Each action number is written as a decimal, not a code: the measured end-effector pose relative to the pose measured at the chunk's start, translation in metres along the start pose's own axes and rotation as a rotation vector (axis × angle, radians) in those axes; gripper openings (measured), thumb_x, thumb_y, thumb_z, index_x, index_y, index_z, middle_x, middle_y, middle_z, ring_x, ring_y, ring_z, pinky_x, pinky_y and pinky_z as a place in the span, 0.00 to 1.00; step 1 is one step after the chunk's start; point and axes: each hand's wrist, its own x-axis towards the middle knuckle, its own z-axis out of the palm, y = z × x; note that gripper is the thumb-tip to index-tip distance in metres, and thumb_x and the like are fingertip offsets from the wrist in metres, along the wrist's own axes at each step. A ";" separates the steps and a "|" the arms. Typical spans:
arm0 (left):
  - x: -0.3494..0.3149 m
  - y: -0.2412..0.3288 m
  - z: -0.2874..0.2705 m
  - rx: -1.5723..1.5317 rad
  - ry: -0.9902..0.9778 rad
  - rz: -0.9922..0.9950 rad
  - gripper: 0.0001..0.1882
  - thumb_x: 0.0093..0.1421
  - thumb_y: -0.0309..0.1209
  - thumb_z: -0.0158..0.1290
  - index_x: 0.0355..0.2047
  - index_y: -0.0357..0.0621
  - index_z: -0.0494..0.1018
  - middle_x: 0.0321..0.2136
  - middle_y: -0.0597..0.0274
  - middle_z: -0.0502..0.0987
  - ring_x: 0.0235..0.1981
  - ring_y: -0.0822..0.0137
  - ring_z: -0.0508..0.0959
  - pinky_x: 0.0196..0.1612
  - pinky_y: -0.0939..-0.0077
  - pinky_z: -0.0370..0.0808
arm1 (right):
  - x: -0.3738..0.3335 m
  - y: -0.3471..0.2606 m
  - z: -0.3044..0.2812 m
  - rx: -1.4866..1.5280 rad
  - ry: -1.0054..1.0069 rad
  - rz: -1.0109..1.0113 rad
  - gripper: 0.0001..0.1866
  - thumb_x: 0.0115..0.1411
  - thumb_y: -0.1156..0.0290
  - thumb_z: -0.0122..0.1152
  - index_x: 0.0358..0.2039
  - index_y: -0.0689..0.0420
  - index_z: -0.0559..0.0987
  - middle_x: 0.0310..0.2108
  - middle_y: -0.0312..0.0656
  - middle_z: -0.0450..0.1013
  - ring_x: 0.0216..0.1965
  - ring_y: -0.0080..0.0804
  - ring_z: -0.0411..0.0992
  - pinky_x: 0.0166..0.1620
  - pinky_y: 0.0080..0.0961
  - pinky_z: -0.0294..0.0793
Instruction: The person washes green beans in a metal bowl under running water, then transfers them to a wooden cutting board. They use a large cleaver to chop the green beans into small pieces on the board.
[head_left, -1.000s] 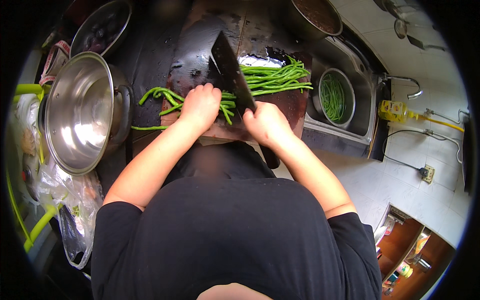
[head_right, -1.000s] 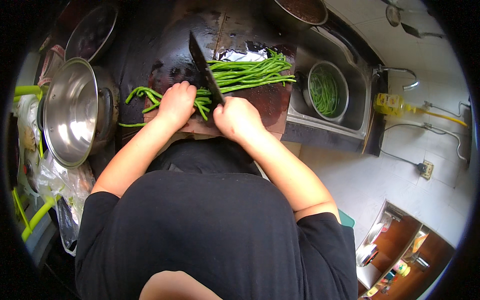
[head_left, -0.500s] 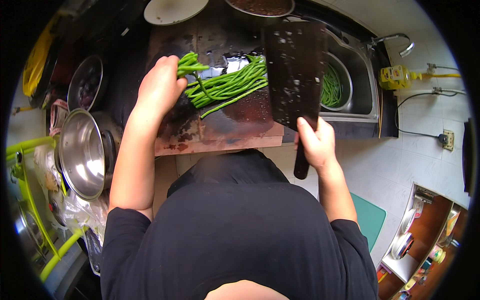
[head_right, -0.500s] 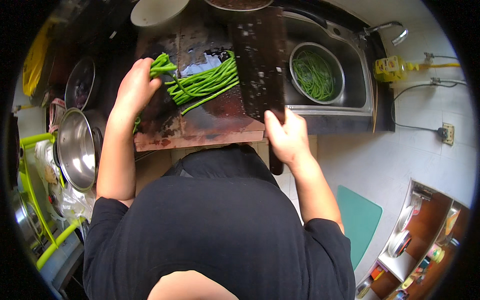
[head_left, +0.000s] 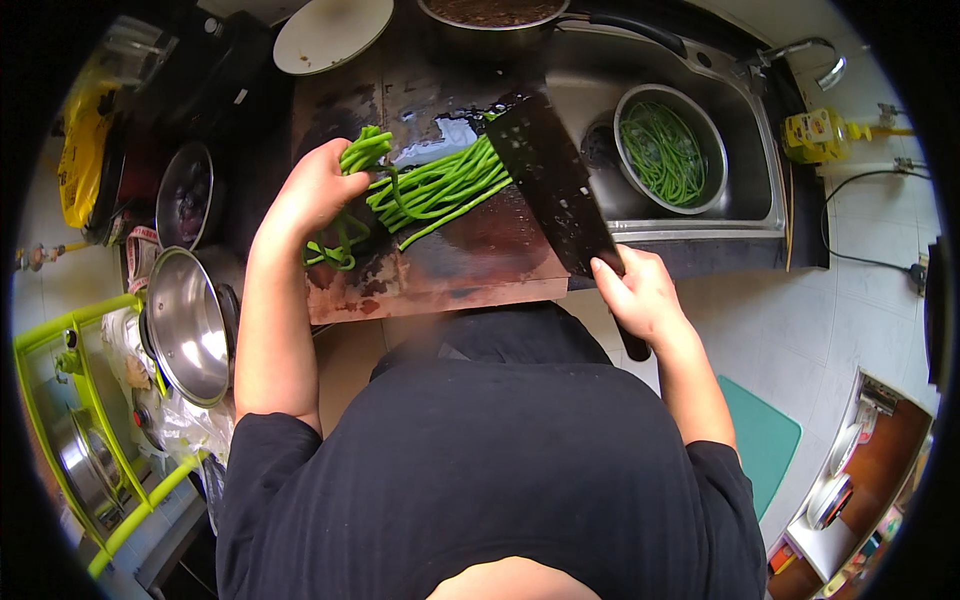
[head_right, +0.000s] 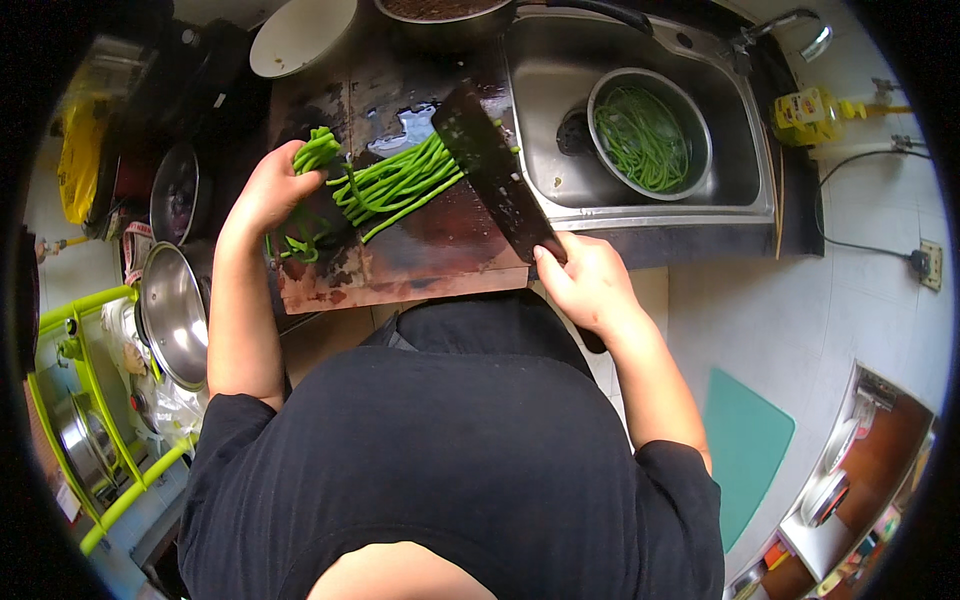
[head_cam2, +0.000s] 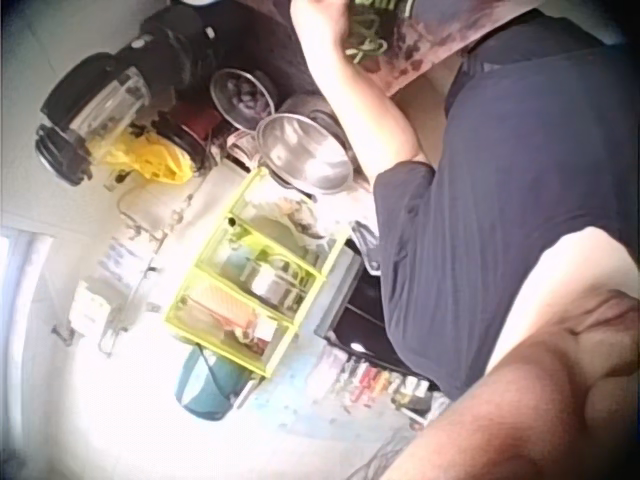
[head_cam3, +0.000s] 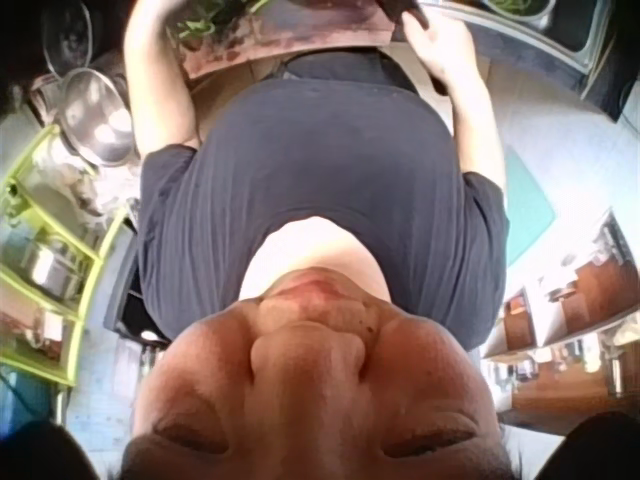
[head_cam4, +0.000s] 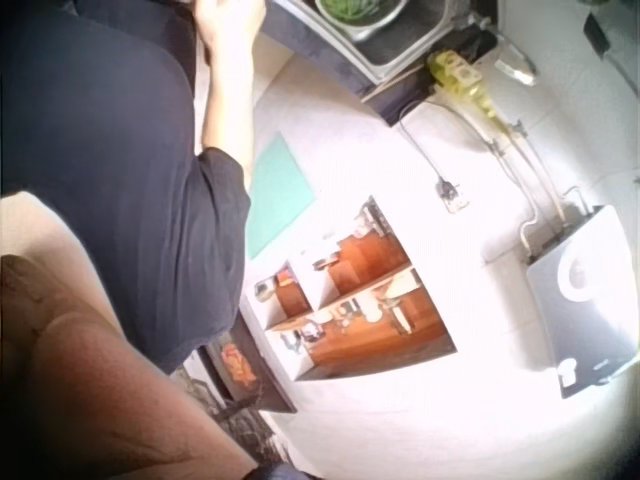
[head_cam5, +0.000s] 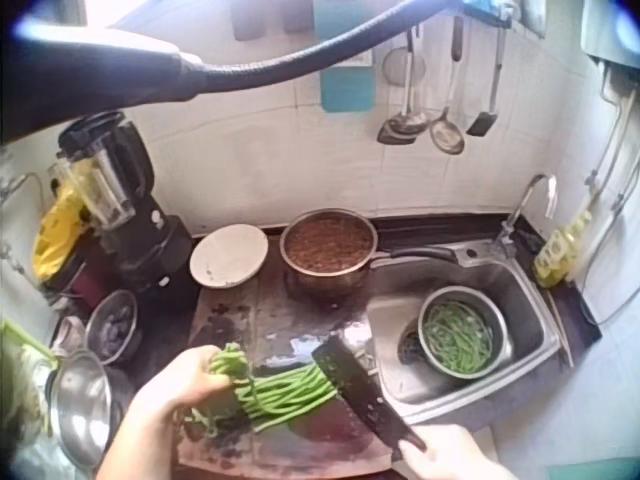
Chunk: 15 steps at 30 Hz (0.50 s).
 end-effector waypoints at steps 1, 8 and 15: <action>-0.004 -0.005 -0.003 -0.028 0.007 0.002 0.12 0.48 0.27 0.51 0.34 0.34 0.69 0.20 0.61 0.71 0.22 0.71 0.70 0.28 0.75 0.69 | 0.004 -0.006 0.004 -0.104 0.033 -0.089 0.11 0.53 0.65 0.54 0.35 0.57 0.77 0.20 0.47 0.72 0.23 0.41 0.72 0.29 0.34 0.70; -0.034 -0.036 -0.002 -0.188 0.041 -0.013 0.10 0.49 0.27 0.52 0.31 0.35 0.69 0.19 0.64 0.70 0.21 0.74 0.70 0.27 0.77 0.68 | 0.106 -0.064 0.011 -0.519 0.172 -0.733 0.22 0.45 0.70 0.58 0.44 0.51 0.73 0.27 0.44 0.71 0.27 0.43 0.72 0.30 0.36 0.72; -0.058 -0.054 0.009 -0.280 0.088 0.004 0.13 0.50 0.27 0.53 0.35 0.34 0.69 0.21 0.61 0.72 0.25 0.72 0.72 0.30 0.75 0.69 | 0.217 -0.074 0.088 -0.902 -0.005 -1.077 0.27 0.49 0.76 0.51 0.50 0.38 0.71 0.29 0.40 0.67 0.34 0.39 0.68 0.36 0.31 0.69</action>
